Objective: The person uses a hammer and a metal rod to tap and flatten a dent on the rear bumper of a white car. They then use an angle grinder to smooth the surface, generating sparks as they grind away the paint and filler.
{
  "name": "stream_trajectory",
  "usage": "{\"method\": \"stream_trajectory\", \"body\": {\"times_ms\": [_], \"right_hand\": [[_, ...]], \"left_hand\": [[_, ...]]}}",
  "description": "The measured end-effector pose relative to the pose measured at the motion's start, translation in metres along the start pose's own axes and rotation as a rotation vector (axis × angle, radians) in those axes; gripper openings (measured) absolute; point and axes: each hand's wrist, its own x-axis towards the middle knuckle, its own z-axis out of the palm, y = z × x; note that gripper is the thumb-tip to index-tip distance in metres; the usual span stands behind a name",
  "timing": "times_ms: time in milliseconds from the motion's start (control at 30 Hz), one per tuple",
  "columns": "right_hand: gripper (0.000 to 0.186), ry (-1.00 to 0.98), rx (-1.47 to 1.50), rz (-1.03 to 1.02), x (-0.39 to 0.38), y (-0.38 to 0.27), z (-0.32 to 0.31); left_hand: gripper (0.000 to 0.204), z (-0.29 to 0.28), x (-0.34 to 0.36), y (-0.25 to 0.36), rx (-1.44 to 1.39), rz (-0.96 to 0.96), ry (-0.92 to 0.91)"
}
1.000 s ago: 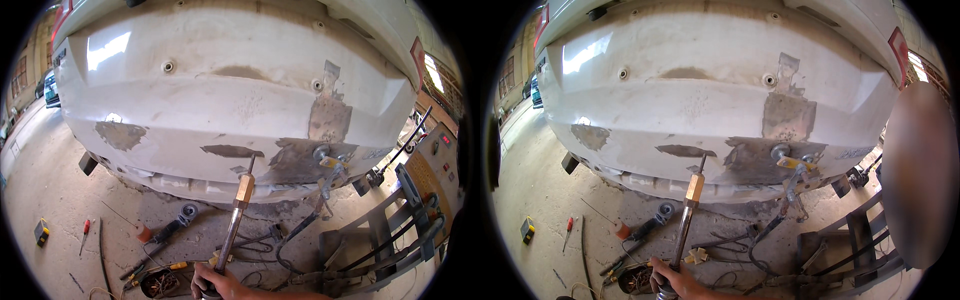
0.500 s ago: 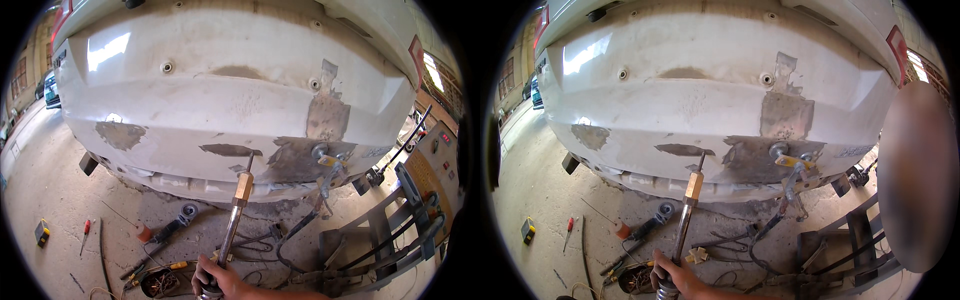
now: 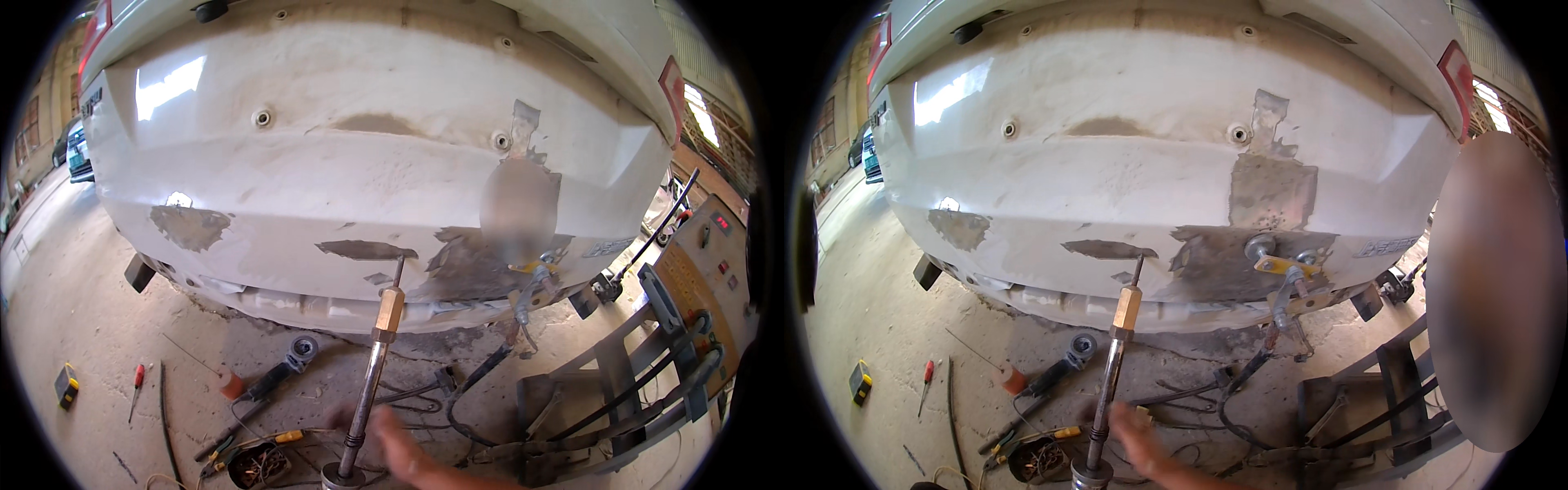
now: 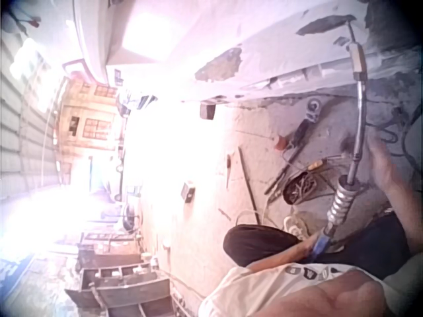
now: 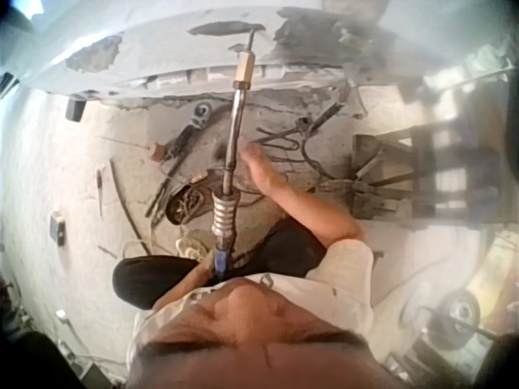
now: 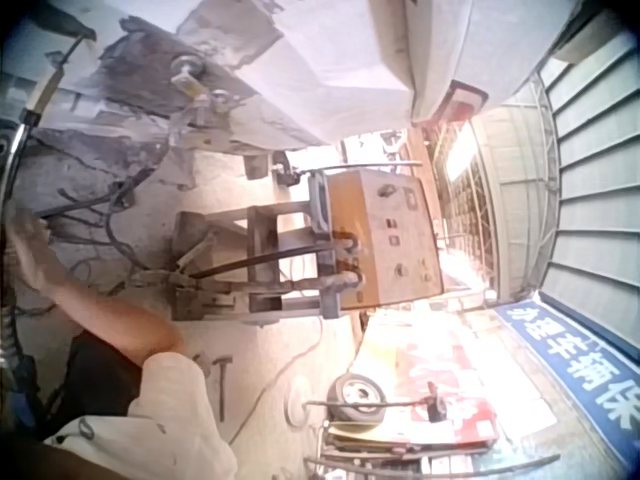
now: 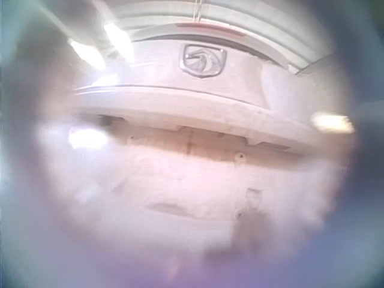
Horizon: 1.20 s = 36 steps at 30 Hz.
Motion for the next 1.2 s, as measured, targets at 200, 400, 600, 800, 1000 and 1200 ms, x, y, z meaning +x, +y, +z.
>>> {"method": "stream_trajectory", "body": {"times_ms": [200, 400, 600, 800, 1000, 1200], "right_hand": [[0.040, 1.172, -0.105, -0.548, -0.016, -0.088, -0.077], [0.041, 1.123, -0.336, -0.307, 0.007, -0.039, -0.106], [0.038, 0.988, -0.415, -0.328, 0.020, -0.037, -0.108], [0.033, 1.095, -0.463, -0.454, 0.031, -0.024, -0.114], [0.042, 1.218, -0.620, -0.352, 0.022, -0.011, -0.114], [0.030, 0.639, -0.373, -0.395, -0.033, -0.087, 0.002]], "left_hand": [[0.048, 0.001, 0.002, -0.003, -0.045, 0.001, 0.022], [0.049, 0.003, 0.000, 0.000, -0.065, -0.004, 0.038], [0.049, 0.005, -0.002, 0.006, -0.094, 0.006, 0.054], [0.049, 0.005, -0.002, 0.002, -0.106, 0.009, 0.067], [0.049, 0.004, -0.003, 0.002, -0.124, 0.008, 0.066], [0.050, 0.006, -0.006, -0.001, -0.142, 0.018, 0.085]]}}
